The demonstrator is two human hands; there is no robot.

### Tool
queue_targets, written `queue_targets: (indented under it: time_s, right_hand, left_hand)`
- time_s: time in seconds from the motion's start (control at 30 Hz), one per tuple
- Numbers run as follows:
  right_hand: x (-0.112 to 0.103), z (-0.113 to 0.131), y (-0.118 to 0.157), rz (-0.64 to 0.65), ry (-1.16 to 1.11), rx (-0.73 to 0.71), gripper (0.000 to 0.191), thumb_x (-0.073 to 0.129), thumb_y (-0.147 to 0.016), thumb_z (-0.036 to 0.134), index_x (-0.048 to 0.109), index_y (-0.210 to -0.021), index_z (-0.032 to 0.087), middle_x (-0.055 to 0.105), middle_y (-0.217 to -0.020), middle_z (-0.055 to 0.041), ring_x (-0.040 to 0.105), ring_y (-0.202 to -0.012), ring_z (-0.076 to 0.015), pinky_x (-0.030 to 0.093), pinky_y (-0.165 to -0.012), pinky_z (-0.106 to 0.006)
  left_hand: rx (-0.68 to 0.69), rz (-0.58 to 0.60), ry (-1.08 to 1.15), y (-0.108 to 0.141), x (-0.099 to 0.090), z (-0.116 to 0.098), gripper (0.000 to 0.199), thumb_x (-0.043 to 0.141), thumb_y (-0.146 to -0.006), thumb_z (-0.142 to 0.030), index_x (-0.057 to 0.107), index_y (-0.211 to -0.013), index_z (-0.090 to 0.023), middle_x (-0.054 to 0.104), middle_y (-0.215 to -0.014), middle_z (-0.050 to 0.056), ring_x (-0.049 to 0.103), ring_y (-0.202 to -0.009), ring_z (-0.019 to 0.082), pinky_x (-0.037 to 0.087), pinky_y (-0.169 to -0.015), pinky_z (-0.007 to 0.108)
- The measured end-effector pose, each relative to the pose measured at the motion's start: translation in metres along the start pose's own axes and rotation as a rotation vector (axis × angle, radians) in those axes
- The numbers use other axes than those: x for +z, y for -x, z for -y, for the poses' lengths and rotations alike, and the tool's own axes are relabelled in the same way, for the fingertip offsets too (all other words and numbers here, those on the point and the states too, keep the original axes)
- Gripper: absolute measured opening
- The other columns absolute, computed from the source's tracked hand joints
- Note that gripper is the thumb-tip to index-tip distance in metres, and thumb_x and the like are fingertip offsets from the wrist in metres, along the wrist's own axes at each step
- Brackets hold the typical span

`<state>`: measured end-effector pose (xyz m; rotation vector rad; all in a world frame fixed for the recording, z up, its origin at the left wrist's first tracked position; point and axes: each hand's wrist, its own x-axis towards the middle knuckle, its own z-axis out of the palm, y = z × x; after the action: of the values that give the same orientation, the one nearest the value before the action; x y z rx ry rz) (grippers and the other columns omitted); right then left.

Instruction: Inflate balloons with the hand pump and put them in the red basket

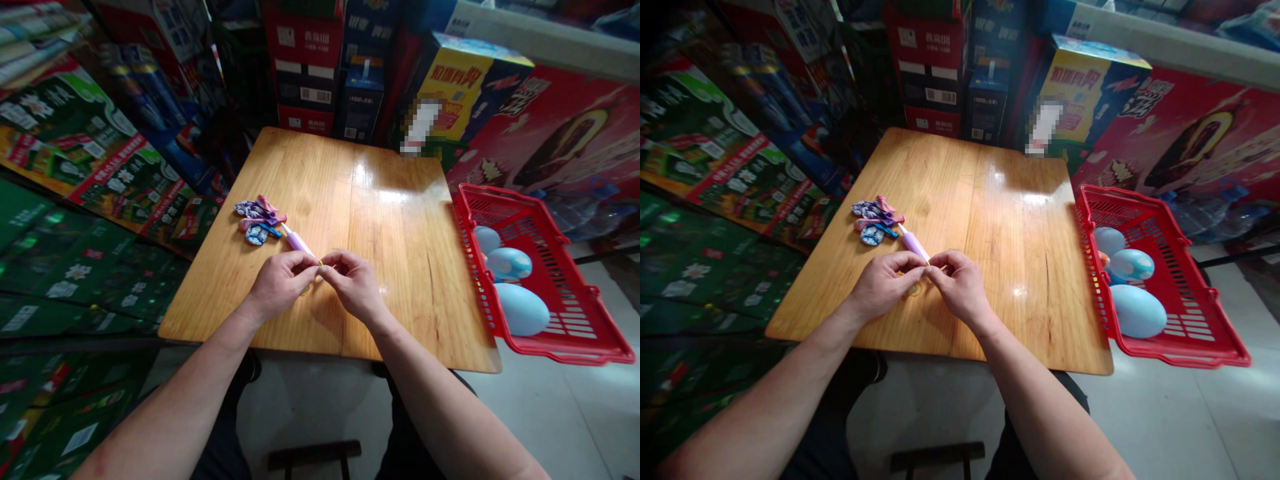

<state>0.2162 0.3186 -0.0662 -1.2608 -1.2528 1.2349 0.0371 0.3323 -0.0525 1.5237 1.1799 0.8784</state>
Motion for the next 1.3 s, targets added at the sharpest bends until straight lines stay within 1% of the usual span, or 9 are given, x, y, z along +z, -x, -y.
queue_targets:
  time_s: [0.17, 0.3, 0.6, 0.7, 0.8, 0.87, 0.97, 1.1, 1.3]
  right_hand:
    - [-0.001, 0.003, -0.002, -0.016, 0.031, 0.028, 0.014, 0.074, -0.088, 0.033, 0.074, -0.080, 0.022, 0.067, -0.072, -0.0014, 0.057, -0.067, -0.0163, 0.042, -0.063, -0.031]
    - [-0.004, 0.006, -0.003, 0.039, -0.053, 0.132, 0.016, 0.075, -0.083, 0.032, 0.069, -0.074, 0.021, 0.060, -0.064, 0.0015, 0.050, -0.060, -0.0132, 0.035, -0.056, -0.028]
    - [-0.004, 0.000, -0.006, 0.082, -0.292, 0.230, 0.019, 0.072, -0.082, 0.032, 0.067, -0.068, 0.020, 0.062, -0.065, -0.0003, 0.049, -0.058, -0.0119, 0.036, -0.055, -0.027]
    - [-0.005, 0.002, -0.007, 0.052, -0.304, 0.245, 0.013, 0.075, -0.080, 0.032, 0.072, -0.075, 0.020, 0.067, -0.072, -0.0008, 0.052, -0.058, -0.0112, 0.037, -0.055, -0.026]
    - [-0.005, 0.004, -0.006, 0.125, -0.269, 0.245, 0.016, 0.078, -0.080, 0.035, 0.077, -0.089, 0.022, 0.068, -0.073, 0.0001, 0.056, -0.061, -0.0122, 0.040, -0.057, -0.026]
    - [-0.005, 0.005, -0.006, 0.174, -0.224, 0.215, 0.016, 0.077, -0.083, 0.037, 0.077, -0.087, 0.021, 0.067, -0.070, 0.0001, 0.057, -0.062, -0.0128, 0.042, -0.059, -0.027]
    - [-0.004, 0.004, -0.005, 0.178, -0.207, 0.196, 0.019, 0.079, -0.082, 0.039, 0.076, -0.085, 0.021, 0.065, -0.069, 0.0006, 0.054, -0.060, -0.0120, 0.042, -0.058, -0.027]
    - [-0.005, 0.003, -0.006, 0.204, -0.330, 0.278, 0.028, 0.073, -0.086, 0.049, 0.077, -0.090, 0.021, 0.060, -0.065, 0.0013, 0.051, -0.056, -0.0121, 0.039, -0.054, -0.027]
    - [-0.002, 0.005, -0.004, 0.205, -0.242, 0.267, 0.014, 0.081, -0.076, 0.031, 0.076, -0.084, 0.020, 0.065, -0.072, 0.0010, 0.049, -0.059, -0.0102, 0.037, -0.056, -0.026]
  left_hand:
    - [0.000, 0.025, -0.037, 0.002, 0.000, -0.004, 0.022, 0.072, -0.092, -0.038, 0.076, -0.087, -0.017, 0.074, -0.076, 0.004, 0.063, -0.062, 0.016, 0.046, -0.054, 0.024]
    - [0.016, 0.021, -0.099, 0.000, -0.007, -0.003, 0.021, 0.072, -0.092, -0.037, 0.078, -0.087, -0.018, 0.076, -0.078, 0.004, 0.066, -0.067, 0.017, 0.047, -0.058, 0.025]
    - [0.062, 0.042, -0.128, 0.000, -0.014, 0.001, 0.021, 0.069, -0.095, -0.036, 0.078, -0.087, -0.018, 0.075, -0.080, 0.005, 0.066, -0.071, 0.018, 0.047, -0.061, 0.026]
    - [0.058, 0.070, -0.097, 0.001, -0.014, 0.001, 0.022, 0.068, -0.096, -0.037, 0.078, -0.089, -0.018, 0.074, -0.081, 0.005, 0.065, -0.071, 0.017, 0.047, -0.060, 0.026]
    - [0.042, 0.100, -0.069, 0.002, -0.013, -0.001, 0.023, 0.068, -0.096, -0.037, 0.078, -0.088, -0.018, 0.071, -0.076, 0.004, 0.061, -0.066, 0.016, 0.045, -0.057, 0.025]
    - [0.037, 0.097, -0.078, 0.002, -0.012, -0.002, 0.024, 0.069, -0.095, -0.038, 0.077, -0.085, -0.017, 0.069, -0.073, 0.003, 0.059, -0.063, 0.015, 0.043, -0.055, 0.025]
    - [0.039, 0.109, -0.076, 0.003, -0.012, -0.002, 0.025, 0.069, -0.095, -0.039, 0.077, -0.085, -0.017, 0.069, -0.072, 0.003, 0.059, -0.062, 0.015, 0.042, -0.053, 0.025]
    - [0.045, 0.113, -0.067, 0.003, -0.015, 0.000, 0.024, 0.069, -0.095, -0.039, 0.077, -0.086, -0.018, 0.069, -0.074, 0.003, 0.059, -0.064, 0.015, 0.043, -0.056, 0.025]
    - [0.024, 0.125, -0.058, 0.004, -0.016, 0.000, 0.022, 0.070, -0.094, -0.037, 0.075, -0.084, -0.018, 0.066, -0.071, 0.002, 0.057, -0.061, 0.014, 0.041, -0.053, 0.024]
